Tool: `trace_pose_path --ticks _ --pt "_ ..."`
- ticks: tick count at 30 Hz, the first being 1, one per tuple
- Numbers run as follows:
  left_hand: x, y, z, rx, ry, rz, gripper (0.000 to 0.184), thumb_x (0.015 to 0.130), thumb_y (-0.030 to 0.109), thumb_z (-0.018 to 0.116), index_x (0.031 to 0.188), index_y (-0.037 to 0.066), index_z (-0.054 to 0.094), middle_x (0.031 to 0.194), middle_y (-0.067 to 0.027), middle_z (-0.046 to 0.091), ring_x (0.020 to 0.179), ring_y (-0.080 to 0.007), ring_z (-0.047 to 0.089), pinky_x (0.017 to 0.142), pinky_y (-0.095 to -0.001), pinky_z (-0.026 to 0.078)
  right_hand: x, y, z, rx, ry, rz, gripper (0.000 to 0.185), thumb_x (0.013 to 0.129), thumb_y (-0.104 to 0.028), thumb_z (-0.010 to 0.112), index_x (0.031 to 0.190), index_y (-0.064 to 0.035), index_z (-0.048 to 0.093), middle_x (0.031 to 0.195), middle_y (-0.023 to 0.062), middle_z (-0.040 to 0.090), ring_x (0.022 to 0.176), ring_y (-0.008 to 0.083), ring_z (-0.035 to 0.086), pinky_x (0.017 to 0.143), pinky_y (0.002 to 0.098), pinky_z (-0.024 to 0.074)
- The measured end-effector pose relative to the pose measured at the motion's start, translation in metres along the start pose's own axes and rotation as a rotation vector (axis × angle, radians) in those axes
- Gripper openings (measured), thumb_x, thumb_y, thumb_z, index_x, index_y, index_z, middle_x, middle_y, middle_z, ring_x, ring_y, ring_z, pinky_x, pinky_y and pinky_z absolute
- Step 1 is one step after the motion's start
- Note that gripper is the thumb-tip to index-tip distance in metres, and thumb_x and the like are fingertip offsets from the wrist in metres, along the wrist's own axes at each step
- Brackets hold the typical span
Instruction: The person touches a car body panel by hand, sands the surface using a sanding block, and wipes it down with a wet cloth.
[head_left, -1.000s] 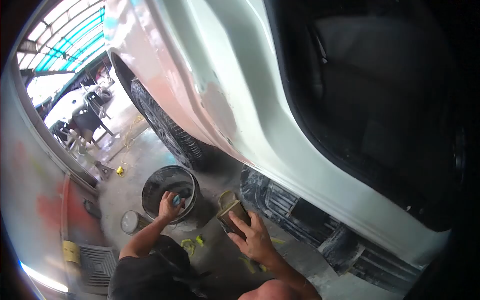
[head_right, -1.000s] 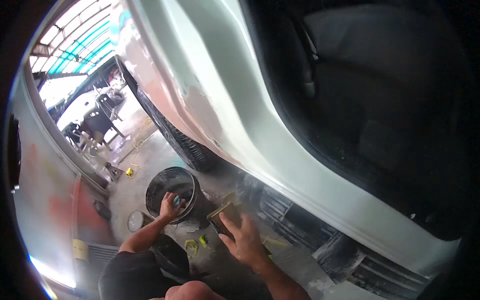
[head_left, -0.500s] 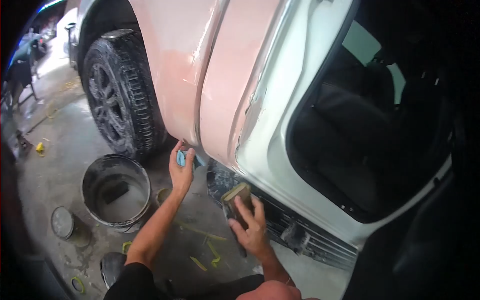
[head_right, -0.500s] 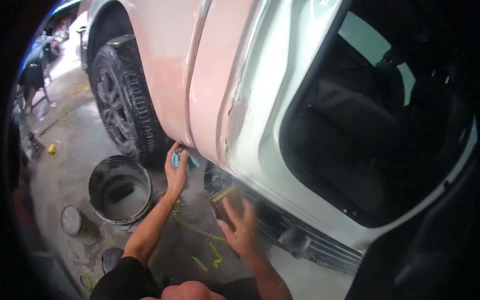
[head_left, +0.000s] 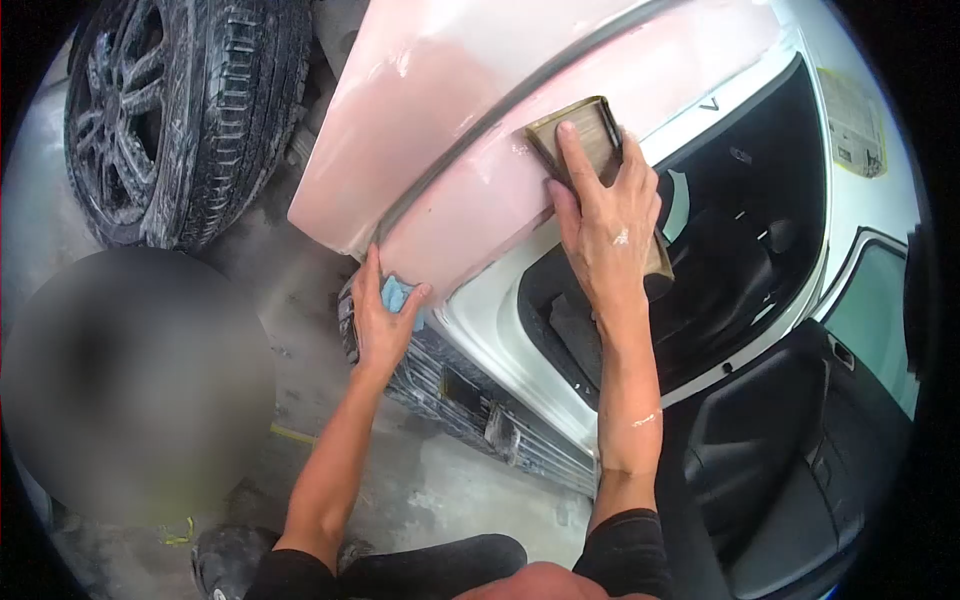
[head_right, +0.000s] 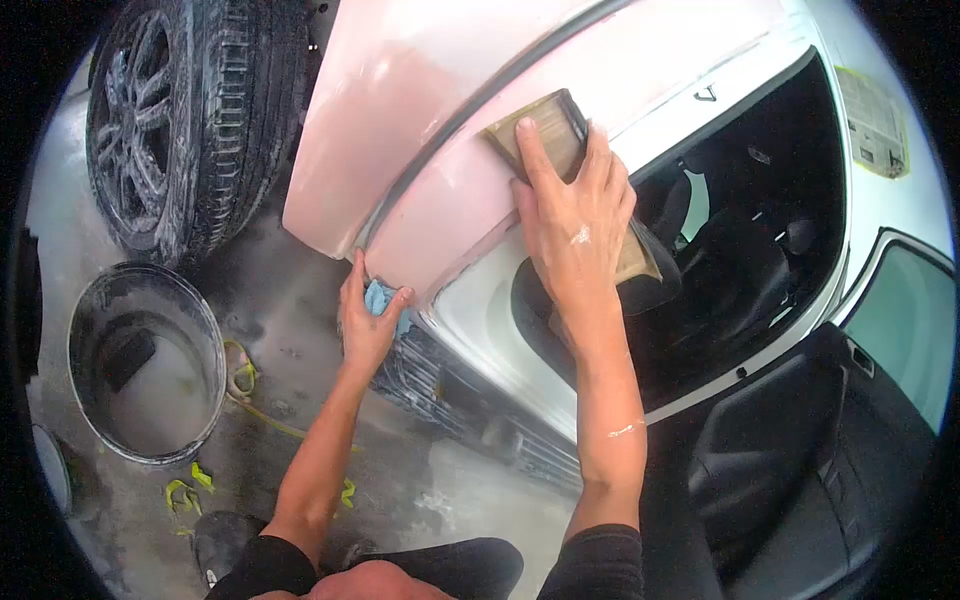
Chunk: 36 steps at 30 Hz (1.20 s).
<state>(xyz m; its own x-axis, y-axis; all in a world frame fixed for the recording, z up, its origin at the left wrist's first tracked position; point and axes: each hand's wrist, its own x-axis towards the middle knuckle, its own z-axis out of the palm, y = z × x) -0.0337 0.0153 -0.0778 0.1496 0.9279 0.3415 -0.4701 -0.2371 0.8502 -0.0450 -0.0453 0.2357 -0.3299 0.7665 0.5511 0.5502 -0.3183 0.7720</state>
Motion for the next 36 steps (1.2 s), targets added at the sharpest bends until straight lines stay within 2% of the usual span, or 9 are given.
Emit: trace_pose_path --ticks 6,11,16,21,24,27,30,33,36 --pt "0.000 0.005 0.002 -0.002 0.014 -0.025 0.102 0.090 0.025 0.090 0.171 0.002 0.033 0.157 -0.0305 0.048 0.145 -0.0433 0.049 0.120 -0.0517 0.042 -0.026 -0.011 -0.005 -0.009 -0.145 -0.077 0.075 0.086 -0.019 0.084 0.154 -0.0361 0.061 0.149 0.0315 0.051 0.124 0.0466 0.057 0.098 0.0555 0.0489" --pt "-0.003 0.006 0.002 -0.020 0.027 -0.060 0.102 0.089 0.027 0.091 0.170 0.003 0.034 0.157 -0.0300 0.048 0.145 -0.0435 0.048 0.121 -0.0517 0.042 0.029 -0.007 -0.001 -0.119 0.000 -0.064 0.068 0.089 -0.015 0.078 0.153 -0.0321 0.061 0.138 0.0277 0.055 0.110 0.0429 0.059 0.087 0.0540 0.0473" --pt "0.001 0.010 0.000 -0.007 0.011 -0.071 0.101 0.089 0.025 0.091 0.170 0.004 0.035 0.157 -0.0289 0.047 0.145 -0.0431 0.050 0.120 -0.0509 0.044 -0.010 -0.029 0.005 -0.095 -0.127 -0.107 0.066 0.089 -0.018 0.078 0.152 -0.0302 0.063 0.150 0.0382 0.048 0.123 0.0483 0.059 0.090 0.0562 0.0512" --pt "0.000 0.009 -0.001 -0.030 -0.026 -0.127 0.102 0.089 0.024 0.091 0.171 0.006 0.033 0.158 -0.0283 0.047 0.145 -0.0428 0.050 0.120 -0.0502 0.044 0.043 -0.019 -0.005 -0.180 -0.119 0.012 0.069 0.089 -0.016 0.076 0.155 -0.0288 0.059 0.152 0.0327 0.048 0.123 0.0457 0.059 0.093 0.0568 0.0510" --pt "0.001 0.013 -0.001 -0.027 -0.035 -0.135 0.103 0.090 0.027 0.091 0.172 0.007 0.031 0.158 -0.0287 0.045 0.145 -0.0425 0.050 0.120 -0.0502 0.044 0.009 -0.028 0.005 -0.199 -0.119 -0.089 0.070 0.089 -0.015 0.076 0.155 -0.0274 0.058 0.146 0.0318 0.050 0.118 0.0455 0.059 0.089 0.0567 0.0503" --pt "0.002 0.004 -0.004 -0.012 -0.070 -0.087 0.105 0.091 0.036 0.090 0.174 0.012 0.029 0.162 -0.0381 0.036 0.150 -0.0531 0.043 0.120 -0.0535 0.043 0.005 -0.039 -0.006 -0.089 -0.154 -0.130 0.069 0.088 -0.013 0.076 0.154 -0.0265 0.059 0.145 0.0341 0.050 0.113 0.0446 0.059 0.086 0.0564 0.0504" --pt "0.002 0.011 -0.005 -0.018 -0.073 -0.107 0.105 0.091 0.036 0.089 0.174 0.012 0.028 0.162 -0.0385 0.037 0.150 -0.0534 0.043 0.120 -0.0540 0.043 0.039 -0.034 -0.008 -0.099 -0.165 -0.061 0.067 0.089 -0.012 0.074 0.153 -0.0249 0.061 0.146 0.0369 0.050 0.112 0.0446 0.060 0.085 0.0559 0.0516" --pt "0.001 0.007 -0.001 -0.028 -0.055 -0.105 0.101 0.092 0.028 0.089 0.172 0.006 0.031 0.159 -0.0312 0.045 0.146 -0.0458 0.049 0.121 -0.0521 0.043 0.010 -0.048 0.011 -0.181 -0.109 -0.002 0.063 0.091 -0.011 0.069 0.153 -0.0242 0.061 0.142 0.0341 0.054 0.111 0.0436 0.060 0.082 0.0543 0.0520" --pt "0.006 0.011 -0.012 0.039 -0.125 -0.116 0.101 0.093 0.029 0.088 0.172 0.005 0.031 0.159 -0.0315 0.045 0.147 -0.0460 0.048 0.121 -0.0517 0.042 0.009 -0.032 0.009 -0.163 -0.046 -0.169 0.061 0.094 -0.010 0.063 0.153 -0.0232 0.061 0.138 0.0334 0.056 0.108 0.0430 0.060 0.079 0.0534 0.0529"
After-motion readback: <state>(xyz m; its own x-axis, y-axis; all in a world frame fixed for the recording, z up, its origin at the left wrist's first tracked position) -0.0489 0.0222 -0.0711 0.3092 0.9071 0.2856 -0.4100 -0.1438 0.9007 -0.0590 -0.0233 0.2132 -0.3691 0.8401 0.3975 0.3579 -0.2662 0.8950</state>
